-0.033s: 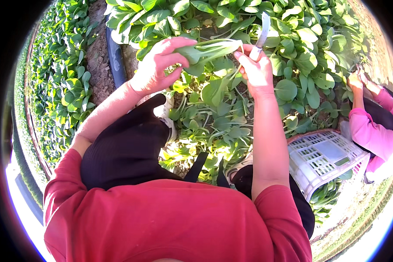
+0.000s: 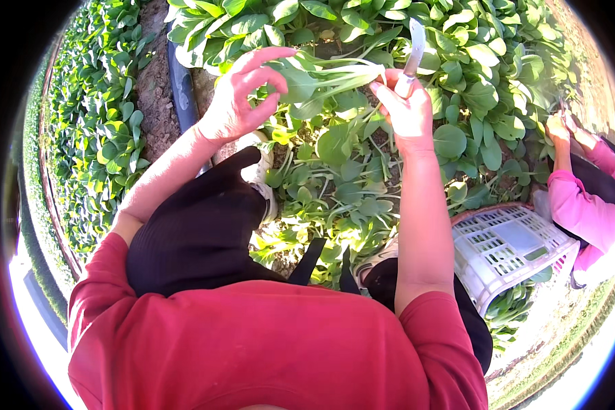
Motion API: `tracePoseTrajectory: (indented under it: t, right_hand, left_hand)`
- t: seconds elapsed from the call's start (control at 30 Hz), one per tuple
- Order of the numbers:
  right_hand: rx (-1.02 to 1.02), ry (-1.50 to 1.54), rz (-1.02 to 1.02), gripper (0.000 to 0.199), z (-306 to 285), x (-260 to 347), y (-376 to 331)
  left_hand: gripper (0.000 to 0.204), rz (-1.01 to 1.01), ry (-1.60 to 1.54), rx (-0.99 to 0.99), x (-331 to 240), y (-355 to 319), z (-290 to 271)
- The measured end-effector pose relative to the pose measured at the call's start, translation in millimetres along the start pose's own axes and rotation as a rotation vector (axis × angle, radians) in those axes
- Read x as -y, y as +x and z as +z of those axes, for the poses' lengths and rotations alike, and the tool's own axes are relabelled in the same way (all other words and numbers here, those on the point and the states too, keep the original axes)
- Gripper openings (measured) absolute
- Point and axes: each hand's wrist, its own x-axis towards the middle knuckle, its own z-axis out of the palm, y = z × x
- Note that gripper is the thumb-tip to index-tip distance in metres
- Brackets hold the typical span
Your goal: The person harvests leafy green vegetables in a field using a small knife to cut stems near the base. They place the harvested bunches into a white plastic basket beside them. Another person in pink is visible nearby, also harvesting.
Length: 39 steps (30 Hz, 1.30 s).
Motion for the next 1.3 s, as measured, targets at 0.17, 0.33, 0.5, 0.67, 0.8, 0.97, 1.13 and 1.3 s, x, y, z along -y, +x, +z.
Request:
tracePoseTrajectory:
  t: [0.17,0.33,0.5,0.67,0.8,0.97,1.13,1.3]
  right_hand:
    - [0.122,0.01,-0.136,0.021,19.9,19.4,-23.9]
    - [0.184,0.448,0.056,0.023,55.2,14.6,-45.7]
    - [0.245,0.231,0.118,0.027,36.1,11.8,-33.6]
    - [0.086,0.046,0.157,0.023,-4.8,-33.1,-11.9]
    - [0.066,-0.222,0.194,0.025,1.2,-74.2,-15.2]
    - [0.029,-0.252,0.155,0.023,11.1,-117.0,-7.9]
    - [0.106,-0.738,0.114,0.029,0.2,-130.5,-7.8]
    - [0.096,-0.801,0.0,0.027,-2.5,-125.7,-14.4]
  left_hand:
    - [0.054,-0.062,-0.053,-0.033,-9.8,25.5,-2.5]
    - [0.08,-0.159,-0.269,0.257,-13.8,29.1,30.6]
    - [0.036,-0.692,-0.916,0.233,7.1,13.8,36.5]
    - [0.026,-0.658,-1.497,-0.063,90.3,1.8,-28.4]
    - [0.039,-0.766,-0.509,0.148,40.7,50.5,-37.7]
    - [0.032,-0.128,0.35,0.513,16.5,52.1,50.8]
    - [0.035,-0.178,0.574,0.974,26.5,17.5,90.2]
    - [0.041,-0.235,0.582,0.915,51.5,-19.8,73.6]
